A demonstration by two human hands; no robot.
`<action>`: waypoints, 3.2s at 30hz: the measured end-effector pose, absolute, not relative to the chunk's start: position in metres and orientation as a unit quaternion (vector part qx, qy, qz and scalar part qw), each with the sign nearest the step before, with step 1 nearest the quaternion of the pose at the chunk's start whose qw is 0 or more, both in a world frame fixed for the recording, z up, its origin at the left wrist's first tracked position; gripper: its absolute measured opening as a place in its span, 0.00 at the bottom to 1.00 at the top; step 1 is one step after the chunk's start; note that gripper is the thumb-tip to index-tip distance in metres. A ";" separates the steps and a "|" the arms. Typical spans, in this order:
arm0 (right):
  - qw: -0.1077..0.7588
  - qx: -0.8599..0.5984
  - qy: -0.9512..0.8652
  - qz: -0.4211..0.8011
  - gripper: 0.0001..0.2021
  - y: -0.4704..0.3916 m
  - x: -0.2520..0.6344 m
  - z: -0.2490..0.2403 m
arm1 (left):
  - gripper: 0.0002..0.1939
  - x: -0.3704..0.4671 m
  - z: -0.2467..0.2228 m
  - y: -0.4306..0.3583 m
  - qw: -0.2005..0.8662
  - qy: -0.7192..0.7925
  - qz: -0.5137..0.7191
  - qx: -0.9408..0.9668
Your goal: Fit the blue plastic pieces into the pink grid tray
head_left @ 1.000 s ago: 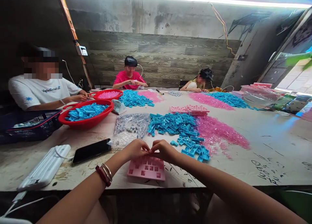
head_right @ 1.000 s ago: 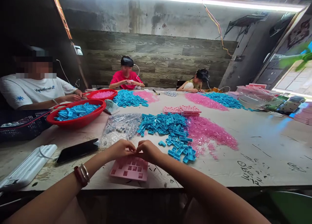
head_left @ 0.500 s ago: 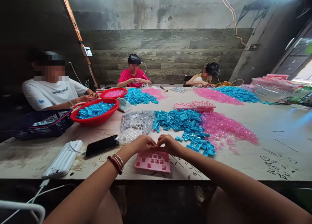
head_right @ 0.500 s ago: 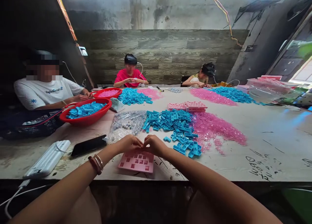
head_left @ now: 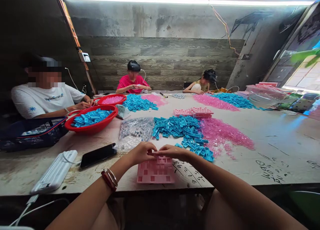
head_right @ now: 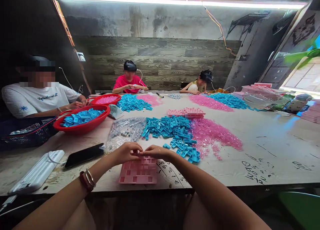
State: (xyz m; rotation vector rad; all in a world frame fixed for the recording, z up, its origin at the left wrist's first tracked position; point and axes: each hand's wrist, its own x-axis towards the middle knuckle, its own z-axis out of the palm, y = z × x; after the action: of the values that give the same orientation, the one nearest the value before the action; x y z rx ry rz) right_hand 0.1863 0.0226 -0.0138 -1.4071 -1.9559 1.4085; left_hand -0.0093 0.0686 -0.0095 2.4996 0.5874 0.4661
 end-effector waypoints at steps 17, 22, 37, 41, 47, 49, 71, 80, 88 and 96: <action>0.214 -0.532 -0.591 0.567 0.15 0.017 0.168 -0.017 | 0.23 -0.010 -0.012 0.061 0.477 0.331 0.087 0.810; 0.215 -0.570 -0.555 0.566 0.15 0.020 0.170 -0.006 | 0.15 -0.004 -0.011 0.063 0.411 0.307 0.092 0.853; 0.290 -0.596 -0.703 0.256 0.10 0.043 0.199 -0.017 | 0.19 -0.010 -0.019 0.072 0.350 0.323 0.114 0.872; 0.276 -0.552 -0.786 0.040 0.15 0.069 0.211 -0.037 | 0.20 -0.008 -0.022 0.070 0.279 0.353 0.145 0.881; 0.233 -0.545 -0.805 0.022 0.08 0.083 0.210 -0.052 | 0.12 -0.010 -0.011 0.068 0.197 0.388 0.217 0.874; 0.236 -0.549 -0.802 0.020 0.06 0.082 0.211 -0.052 | 0.14 -0.012 -0.010 0.068 0.213 0.382 0.196 0.878; 0.302 -0.518 -0.769 0.220 0.05 0.011 0.197 -0.028 | 0.17 -0.031 -0.047 0.133 0.108 0.502 0.207 0.833; 0.269 -0.515 -0.804 0.128 0.09 0.010 0.195 -0.038 | 0.08 -0.022 -0.021 0.103 0.191 0.456 0.317 0.809; 0.300 -0.479 -0.811 0.152 0.12 0.016 0.202 -0.039 | 0.03 0.004 -0.013 0.060 0.371 0.325 0.374 0.785; 0.284 -0.472 -0.824 0.131 0.08 0.011 0.193 -0.041 | 0.09 0.005 -0.017 0.063 0.328 0.365 0.339 0.803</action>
State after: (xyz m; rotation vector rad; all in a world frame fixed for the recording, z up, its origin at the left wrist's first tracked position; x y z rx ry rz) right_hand 0.1928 0.0108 -0.0407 -1.2637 -2.2049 0.3512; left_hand 0.0046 0.0625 -0.0167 2.1022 0.9551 0.8879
